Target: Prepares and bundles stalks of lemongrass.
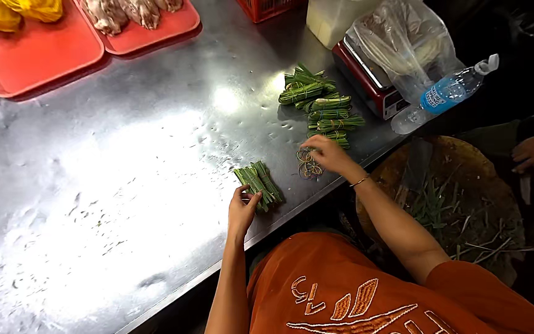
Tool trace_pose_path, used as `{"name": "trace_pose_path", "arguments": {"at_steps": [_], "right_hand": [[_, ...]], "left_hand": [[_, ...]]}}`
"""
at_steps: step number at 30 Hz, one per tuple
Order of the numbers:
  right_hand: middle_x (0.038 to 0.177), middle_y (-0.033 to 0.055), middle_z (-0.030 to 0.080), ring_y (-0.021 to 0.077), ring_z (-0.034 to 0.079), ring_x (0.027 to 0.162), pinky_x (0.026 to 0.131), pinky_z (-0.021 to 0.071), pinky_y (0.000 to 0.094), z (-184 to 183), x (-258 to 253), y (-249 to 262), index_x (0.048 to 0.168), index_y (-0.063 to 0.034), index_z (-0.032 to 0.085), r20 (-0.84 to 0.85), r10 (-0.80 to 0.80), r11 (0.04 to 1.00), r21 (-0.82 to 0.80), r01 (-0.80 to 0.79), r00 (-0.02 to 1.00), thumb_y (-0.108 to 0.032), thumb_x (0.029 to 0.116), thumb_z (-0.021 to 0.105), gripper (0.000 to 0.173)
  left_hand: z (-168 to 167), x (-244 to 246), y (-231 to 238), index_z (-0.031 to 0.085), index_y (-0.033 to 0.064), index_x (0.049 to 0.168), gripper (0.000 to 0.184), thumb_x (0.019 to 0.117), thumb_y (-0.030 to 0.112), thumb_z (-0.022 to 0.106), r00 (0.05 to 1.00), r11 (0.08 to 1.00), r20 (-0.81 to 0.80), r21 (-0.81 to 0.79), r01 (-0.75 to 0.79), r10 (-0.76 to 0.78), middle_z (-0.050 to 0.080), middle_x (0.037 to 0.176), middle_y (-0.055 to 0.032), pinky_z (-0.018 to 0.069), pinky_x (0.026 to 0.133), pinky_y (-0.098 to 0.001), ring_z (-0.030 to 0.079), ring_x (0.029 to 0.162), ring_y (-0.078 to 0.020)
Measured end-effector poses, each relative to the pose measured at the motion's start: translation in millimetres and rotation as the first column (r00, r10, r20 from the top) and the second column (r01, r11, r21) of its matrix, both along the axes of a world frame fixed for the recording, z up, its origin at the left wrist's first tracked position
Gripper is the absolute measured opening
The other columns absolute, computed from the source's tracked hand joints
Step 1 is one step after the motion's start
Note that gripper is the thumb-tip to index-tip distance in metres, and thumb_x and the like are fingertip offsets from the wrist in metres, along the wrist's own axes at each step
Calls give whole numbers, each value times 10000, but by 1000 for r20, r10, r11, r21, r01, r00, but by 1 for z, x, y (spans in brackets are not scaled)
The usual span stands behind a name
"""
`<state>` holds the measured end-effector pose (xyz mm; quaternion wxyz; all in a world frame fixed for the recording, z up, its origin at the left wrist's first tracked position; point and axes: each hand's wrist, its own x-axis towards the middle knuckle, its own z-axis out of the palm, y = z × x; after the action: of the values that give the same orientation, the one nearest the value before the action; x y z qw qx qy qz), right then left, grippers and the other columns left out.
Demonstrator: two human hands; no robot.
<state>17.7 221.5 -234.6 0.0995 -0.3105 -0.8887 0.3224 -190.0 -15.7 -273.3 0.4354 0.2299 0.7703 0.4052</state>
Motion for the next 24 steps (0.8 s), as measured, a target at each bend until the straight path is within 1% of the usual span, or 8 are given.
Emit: {"name": "trace_pose_path", "arguments": {"at_steps": [4,6,9,13,16,19,21,24], "right_hand": [[1322,234,633,400,593,1262,1075,467,561,-5,49,32,1244,-11,706,116,-224,974,59,219,968,11,979,573,297],[1309,249,632,412,594,1253,1070,466,563,-8,61,32,1237,-2,707,105,-238,971,46,234,966,7,980,592,282],[1297,243,640,397,628,1194,1031,495,546,-12,76,20,1234,5,707,64,-244,970,-2,244,968,-6,988,604,267],[1270,202,641,353,671,1039,894,558,522,-16,110,-28,1223,-29,693,2,-320,947,-29,320,947,-35,1006,600,236],[1194,236,658,399,664,1032,907,536,585,-14,150,-55,1187,-10,700,104,-667,740,-17,672,738,-78,1031,585,205],[1261,306,603,501,590,1166,968,469,674,-31,204,-73,1239,19,665,281,-859,468,95,878,428,-176,1009,640,303],[1330,346,547,550,546,1215,980,453,704,-44,225,-82,1328,31,603,336,-871,412,104,905,358,-288,980,710,484],[1393,359,499,547,515,1270,1021,453,672,-64,240,-77,1397,22,560,368,-880,362,110,926,301,-283,927,774,600]], "left_hand": [[10,-1,4,506,4,1409,472,1031,257,631,999,998,-41,-57,-12,10,672,1075,-172,556,783,-407,668,849,-227],[15,-4,4,529,-8,1402,386,1066,180,537,962,997,-269,-75,33,-52,672,1138,-210,555,842,-482,682,943,-302],[18,-15,6,614,18,1361,428,946,-60,548,622,934,-736,-37,355,-266,604,1315,-259,492,968,-620,583,1217,-451],[10,-37,21,738,125,1223,335,958,-19,591,224,609,-865,-114,785,-449,634,1395,-140,303,1136,-712,498,1387,-415],[28,-48,32,742,40,1067,153,932,71,675,161,512,-899,-80,855,-408,722,1207,-143,292,1136,-726,593,1297,-387],[50,-29,49,658,-40,954,319,766,190,772,232,477,-902,33,878,-365,710,1067,-232,383,1100,-658,642,1179,-441],[59,4,63,630,-73,1017,456,769,289,752,280,437,-843,60,898,-460,711,1056,-240,543,903,-603,699,1029,-427],[50,69,80,624,-90,1006,439,782,259,767,337,392,-812,148,908,-476,684,767,-185,557,579,-541,688,647,-360]]}}
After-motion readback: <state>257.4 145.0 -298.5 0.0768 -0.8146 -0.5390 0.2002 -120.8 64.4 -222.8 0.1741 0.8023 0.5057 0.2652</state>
